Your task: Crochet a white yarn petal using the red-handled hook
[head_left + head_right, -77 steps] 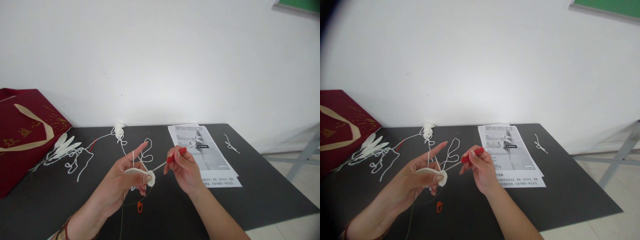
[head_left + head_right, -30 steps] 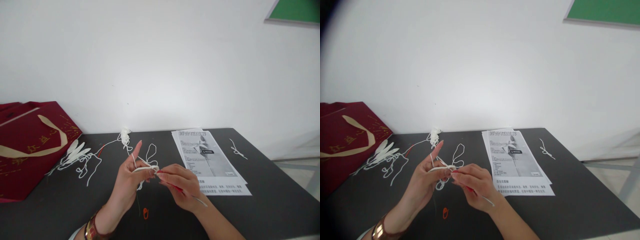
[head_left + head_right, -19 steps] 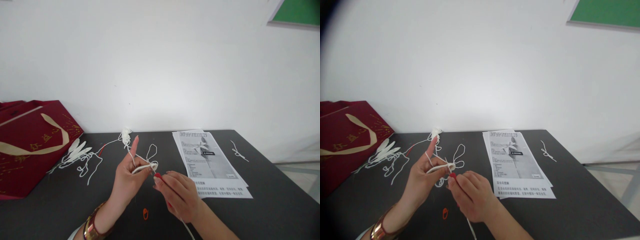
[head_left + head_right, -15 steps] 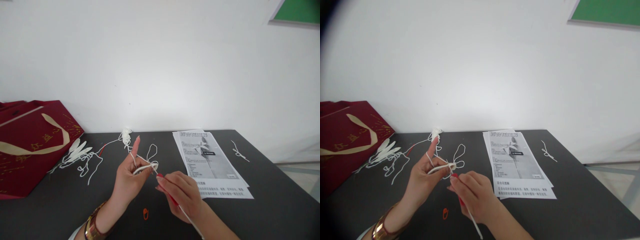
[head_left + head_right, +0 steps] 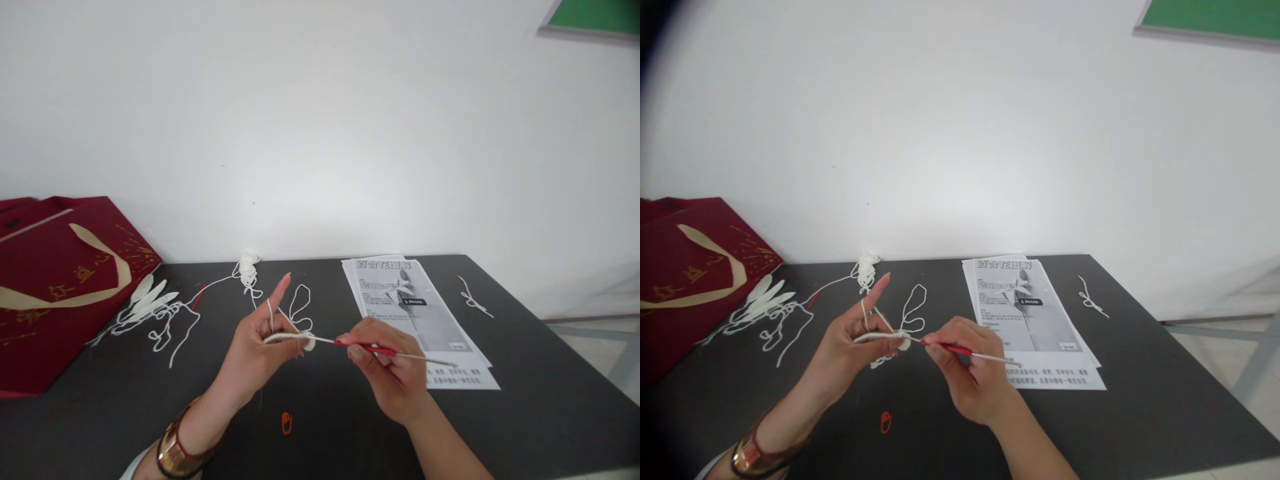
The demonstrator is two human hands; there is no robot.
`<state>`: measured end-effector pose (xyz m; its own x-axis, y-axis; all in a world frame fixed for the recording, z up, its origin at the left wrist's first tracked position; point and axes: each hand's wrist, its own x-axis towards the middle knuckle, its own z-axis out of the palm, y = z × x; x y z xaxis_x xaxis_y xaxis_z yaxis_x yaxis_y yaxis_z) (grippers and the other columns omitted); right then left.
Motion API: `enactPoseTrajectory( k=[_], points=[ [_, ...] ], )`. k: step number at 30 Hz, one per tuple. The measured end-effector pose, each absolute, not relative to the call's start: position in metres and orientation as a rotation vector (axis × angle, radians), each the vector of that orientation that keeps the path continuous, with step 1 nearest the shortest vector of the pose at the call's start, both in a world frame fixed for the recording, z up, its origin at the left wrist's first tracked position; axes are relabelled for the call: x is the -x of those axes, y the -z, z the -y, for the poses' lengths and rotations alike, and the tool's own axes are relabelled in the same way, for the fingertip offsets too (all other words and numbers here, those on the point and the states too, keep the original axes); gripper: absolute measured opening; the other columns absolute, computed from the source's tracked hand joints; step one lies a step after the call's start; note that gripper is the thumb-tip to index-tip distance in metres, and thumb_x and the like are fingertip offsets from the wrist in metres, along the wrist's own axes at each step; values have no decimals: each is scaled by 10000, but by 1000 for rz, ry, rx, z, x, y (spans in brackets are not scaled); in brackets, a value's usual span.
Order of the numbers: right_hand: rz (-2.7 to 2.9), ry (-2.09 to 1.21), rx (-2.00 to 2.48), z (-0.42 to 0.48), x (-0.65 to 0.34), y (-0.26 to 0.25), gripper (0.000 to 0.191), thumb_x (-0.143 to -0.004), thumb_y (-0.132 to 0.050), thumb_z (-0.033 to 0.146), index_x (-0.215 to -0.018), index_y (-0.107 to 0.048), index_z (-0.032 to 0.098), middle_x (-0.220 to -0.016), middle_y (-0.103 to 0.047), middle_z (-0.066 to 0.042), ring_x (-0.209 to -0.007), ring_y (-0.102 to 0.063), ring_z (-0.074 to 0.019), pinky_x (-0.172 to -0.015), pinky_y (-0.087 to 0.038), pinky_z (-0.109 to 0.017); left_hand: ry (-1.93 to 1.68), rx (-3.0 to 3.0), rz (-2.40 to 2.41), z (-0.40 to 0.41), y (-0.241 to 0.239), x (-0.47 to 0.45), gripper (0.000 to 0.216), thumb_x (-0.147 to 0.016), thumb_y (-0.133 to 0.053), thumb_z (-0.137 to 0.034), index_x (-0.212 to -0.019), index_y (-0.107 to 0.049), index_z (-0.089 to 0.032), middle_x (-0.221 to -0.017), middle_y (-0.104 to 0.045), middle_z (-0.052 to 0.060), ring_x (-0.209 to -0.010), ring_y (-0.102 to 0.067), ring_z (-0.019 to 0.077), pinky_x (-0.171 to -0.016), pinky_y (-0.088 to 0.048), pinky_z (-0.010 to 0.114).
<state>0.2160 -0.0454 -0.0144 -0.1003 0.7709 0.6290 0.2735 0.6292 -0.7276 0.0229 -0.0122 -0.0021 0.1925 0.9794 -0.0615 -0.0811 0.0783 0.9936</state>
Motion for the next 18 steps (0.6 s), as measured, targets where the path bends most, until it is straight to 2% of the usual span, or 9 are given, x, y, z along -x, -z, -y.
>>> enactPoseTrajectory(
  k=[5,11,18],
  points=[
    [1496,-805,858,43,-222,22,110,-872,-614,239,-848,-708,187,-675,-635,-21,-570,-572,-135,-494,-420,-250,-913,-1170,-962,10,3,-16,987,-605,-788,-145,-1472,-320,-188,-529,-658,-38,-439,-536,122,-458,-372,219],
    [1355,-1034,790,39,-225,24,140,-849,-653,277,-800,-721,166,-615,-615,-13,-517,-541,-125,-461,-388,-245,-760,-1120,-861,8,2,-10,1020,-601,-784,-98,-1484,-286,-207,-564,-672,-31,-468,-569,141,-491,-446,252],
    [1047,-1281,782,30,-218,24,205,-787,-721,326,-700,-713,141,-520,-627,-5,-413,-547,-97,-383,-431,-194,-772,-1113,-888,9,2,-12,986,-593,-812,-133,-1462,-347,-184,-565,-666,-23,-456,-548,134,-478,-420,248]
  ],
)
